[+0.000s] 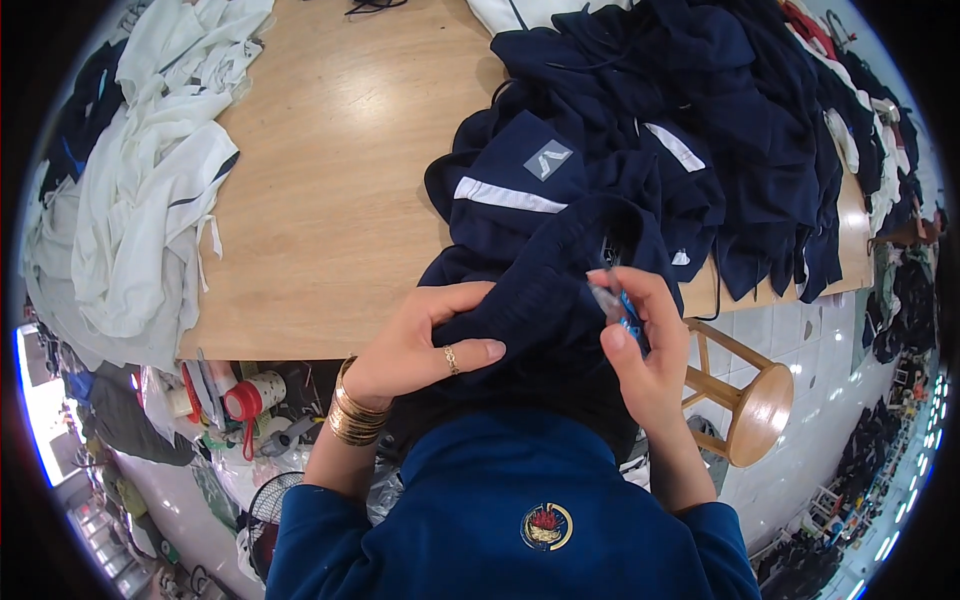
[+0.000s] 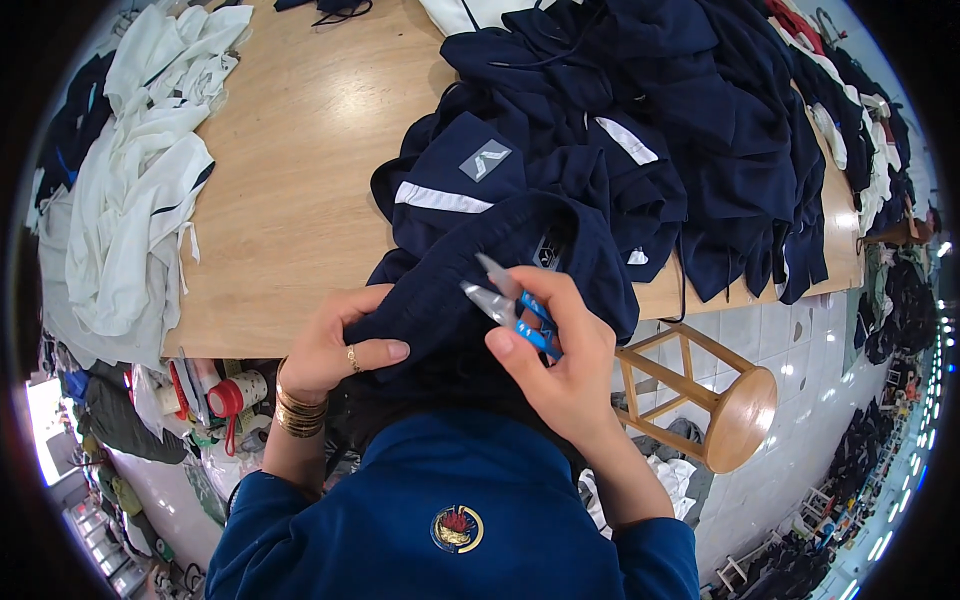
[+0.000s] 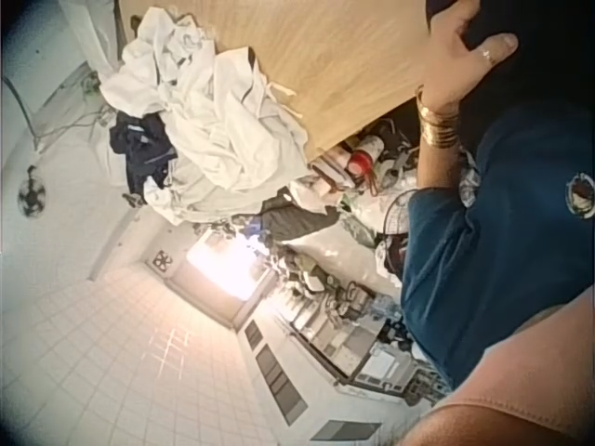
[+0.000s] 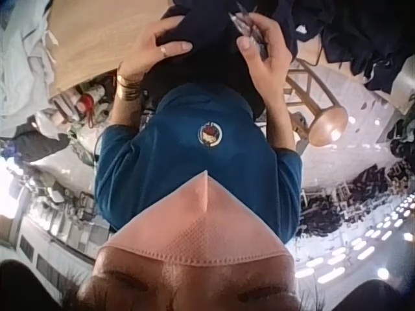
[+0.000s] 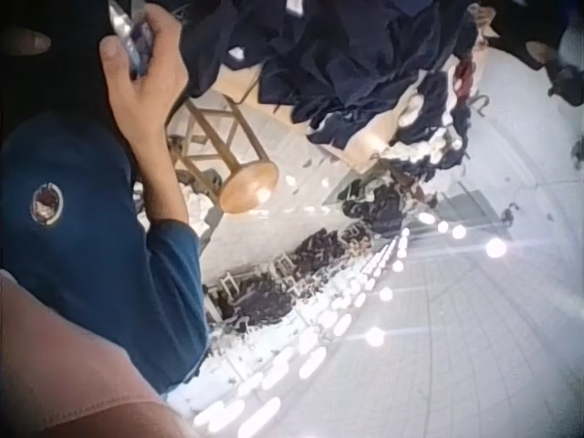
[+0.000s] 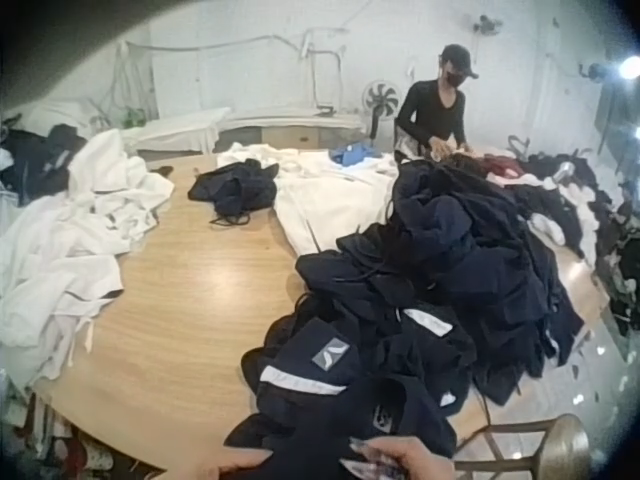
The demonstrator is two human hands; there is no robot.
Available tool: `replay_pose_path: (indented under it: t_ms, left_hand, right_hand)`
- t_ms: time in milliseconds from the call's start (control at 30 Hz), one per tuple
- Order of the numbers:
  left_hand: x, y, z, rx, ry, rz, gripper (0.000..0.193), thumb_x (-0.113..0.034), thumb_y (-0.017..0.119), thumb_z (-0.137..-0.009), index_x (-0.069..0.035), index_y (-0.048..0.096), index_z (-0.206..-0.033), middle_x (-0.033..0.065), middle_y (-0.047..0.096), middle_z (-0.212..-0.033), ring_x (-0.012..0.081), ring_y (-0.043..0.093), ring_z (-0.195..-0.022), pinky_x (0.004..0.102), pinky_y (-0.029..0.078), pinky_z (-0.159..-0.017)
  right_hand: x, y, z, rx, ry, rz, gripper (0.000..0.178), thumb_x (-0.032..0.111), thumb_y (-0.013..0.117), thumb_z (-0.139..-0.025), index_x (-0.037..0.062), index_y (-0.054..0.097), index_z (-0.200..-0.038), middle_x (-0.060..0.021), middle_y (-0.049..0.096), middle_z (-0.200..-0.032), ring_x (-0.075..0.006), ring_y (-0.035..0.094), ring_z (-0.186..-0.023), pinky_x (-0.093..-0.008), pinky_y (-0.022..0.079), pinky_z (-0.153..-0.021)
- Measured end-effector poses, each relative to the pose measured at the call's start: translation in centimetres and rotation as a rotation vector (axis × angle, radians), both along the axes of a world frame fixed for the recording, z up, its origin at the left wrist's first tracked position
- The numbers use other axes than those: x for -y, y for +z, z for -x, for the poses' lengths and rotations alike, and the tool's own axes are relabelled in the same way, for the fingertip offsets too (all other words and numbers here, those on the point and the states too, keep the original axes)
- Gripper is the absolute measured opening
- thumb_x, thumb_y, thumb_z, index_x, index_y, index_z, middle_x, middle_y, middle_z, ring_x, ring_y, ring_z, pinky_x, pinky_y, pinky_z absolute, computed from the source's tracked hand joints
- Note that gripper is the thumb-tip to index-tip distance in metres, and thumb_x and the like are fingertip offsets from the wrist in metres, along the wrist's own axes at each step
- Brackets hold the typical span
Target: Trimming loose threads from navy blue garments using thread nippers.
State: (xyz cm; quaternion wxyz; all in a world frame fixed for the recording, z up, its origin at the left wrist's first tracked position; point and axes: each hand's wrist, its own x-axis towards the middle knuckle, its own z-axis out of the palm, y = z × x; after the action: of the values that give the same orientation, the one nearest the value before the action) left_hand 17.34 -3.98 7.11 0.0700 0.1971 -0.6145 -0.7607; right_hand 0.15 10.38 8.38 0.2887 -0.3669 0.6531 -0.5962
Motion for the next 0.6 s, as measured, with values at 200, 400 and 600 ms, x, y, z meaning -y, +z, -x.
replay_pose_path:
  t_ms: [200,400,600]
  left_hand:
    - [-0.4,0.2,0.1,-0.002,-0.061,-0.012,0.05,-0.005,0.061,-0.075,0.004,0.048,-0.122,0.0115,0.058,-0.114,0.0151,0.054,-0.102,0.0279,0.041,-0.091]
    - [-0.4,0.0,0.3,-0.008,-0.095,-0.042,0.054,-0.006,0.059,-0.073,0.004,0.046,-0.125,0.0125,0.056,-0.117,0.0171,0.053,-0.105,0.0294,0.04,-0.093]
    - [-0.4,0.0,0.4,0.004,-0.085,-0.014,0.054,-0.007,0.059,-0.073,0.004,0.047,-0.125,0.0127,0.056,-0.118,0.0172,0.053,-0.106,0.0298,0.04,-0.093]
  right_hand:
    - [-0.7,1.3,1.2,-0.633,-0.032,-0.169,0.033,0.021,0.077,-0.068,0.0028,0.063,-0.092,-0.0054,0.061,-0.074,-0.0134,0.049,-0.056,-0.0239,0.038,-0.049]
    - [-1.1,1.6,1.6,-0.738,0.01,-0.142,0.031,0.02,0.077,-0.067,0.0052,0.064,-0.091,-0.0025,0.055,-0.063,-0.0147,0.047,-0.052,-0.0257,0.034,-0.047]
    - [-1.4,1.7,1.8,-0.805,0.035,-0.16,0.03,0.02,0.077,-0.065,0.0056,0.064,-0.088,-0.0023,0.055,-0.062,-0.0144,0.047,-0.053,-0.0255,0.033,-0.046]
